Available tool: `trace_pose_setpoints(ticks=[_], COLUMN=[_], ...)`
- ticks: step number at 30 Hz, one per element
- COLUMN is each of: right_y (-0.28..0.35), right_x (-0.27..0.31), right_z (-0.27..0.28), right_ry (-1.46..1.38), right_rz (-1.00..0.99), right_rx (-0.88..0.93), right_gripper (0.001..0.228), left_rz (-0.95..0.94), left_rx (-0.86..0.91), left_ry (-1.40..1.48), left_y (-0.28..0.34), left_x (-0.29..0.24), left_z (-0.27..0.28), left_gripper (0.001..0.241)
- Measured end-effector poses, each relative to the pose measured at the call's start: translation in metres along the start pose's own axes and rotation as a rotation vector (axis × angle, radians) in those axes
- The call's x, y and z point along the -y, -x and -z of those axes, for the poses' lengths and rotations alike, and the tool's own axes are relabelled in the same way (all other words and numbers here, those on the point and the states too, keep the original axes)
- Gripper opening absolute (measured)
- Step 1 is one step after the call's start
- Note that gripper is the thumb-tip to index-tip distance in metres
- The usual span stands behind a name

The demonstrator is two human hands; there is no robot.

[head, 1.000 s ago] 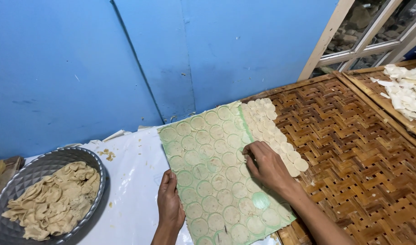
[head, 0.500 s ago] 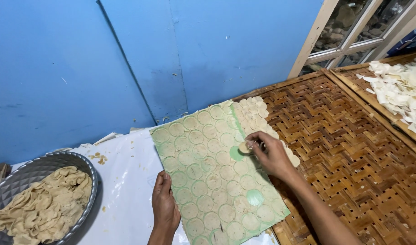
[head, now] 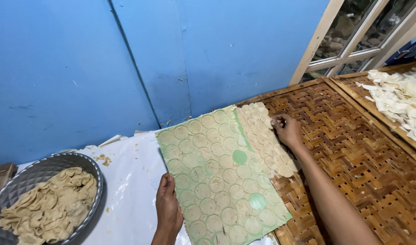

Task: Cutting circular shapes from a thin sheet of dough and arranging them on a woven tray.

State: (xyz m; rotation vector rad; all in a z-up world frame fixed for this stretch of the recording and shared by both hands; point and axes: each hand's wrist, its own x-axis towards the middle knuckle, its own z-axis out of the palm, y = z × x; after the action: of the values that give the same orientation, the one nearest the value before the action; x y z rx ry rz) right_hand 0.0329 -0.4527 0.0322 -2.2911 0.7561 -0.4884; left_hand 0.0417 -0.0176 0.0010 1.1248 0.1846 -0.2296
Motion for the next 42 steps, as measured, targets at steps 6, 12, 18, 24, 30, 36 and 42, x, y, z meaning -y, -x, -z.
trace_pose_setpoints(ticks=[6,12,18,24,30,36,42], right_y=[-0.003,-0.004,0.067,0.129,0.148,0.154,0.145], right_x=[-0.017,-0.024,0.053,0.12,0.146,0.138,0.106], right_z=[-0.007,-0.008,0.011,0.013,0.019,0.02,0.002], right_ry=[-0.021,0.059,0.152,0.278,0.454,0.616,0.483], right_rz=[0.18,0.323,0.258,0.323,0.078,0.308,0.349], right_rx=[-0.107,-0.168,-0.047,0.316,0.618,0.614,0.579], right_gripper=[0.026,0.025,0.04,0.021,0.028,0.023,0.006], left_rz=[0.012,-0.007,0.053,0.081,0.073,0.042,0.022], left_rx=[0.011,0.022,-0.015,-0.028,-0.022,0.005,0.02], left_ry=[-0.017,0.011,-0.032,-0.049,-0.051,-0.061,-0.059], left_y=[0.001,0.003,0.005,0.005,0.007,0.008,0.009], left_x=[-0.003,-0.004,-0.011,-0.009,-0.015,-0.012,-0.013], left_z=[-0.002,-0.004,-0.005,-0.004,-0.006,-0.006,-0.007], left_gripper=[0.017,0.018,0.016,0.013,0.014,0.016,0.017])
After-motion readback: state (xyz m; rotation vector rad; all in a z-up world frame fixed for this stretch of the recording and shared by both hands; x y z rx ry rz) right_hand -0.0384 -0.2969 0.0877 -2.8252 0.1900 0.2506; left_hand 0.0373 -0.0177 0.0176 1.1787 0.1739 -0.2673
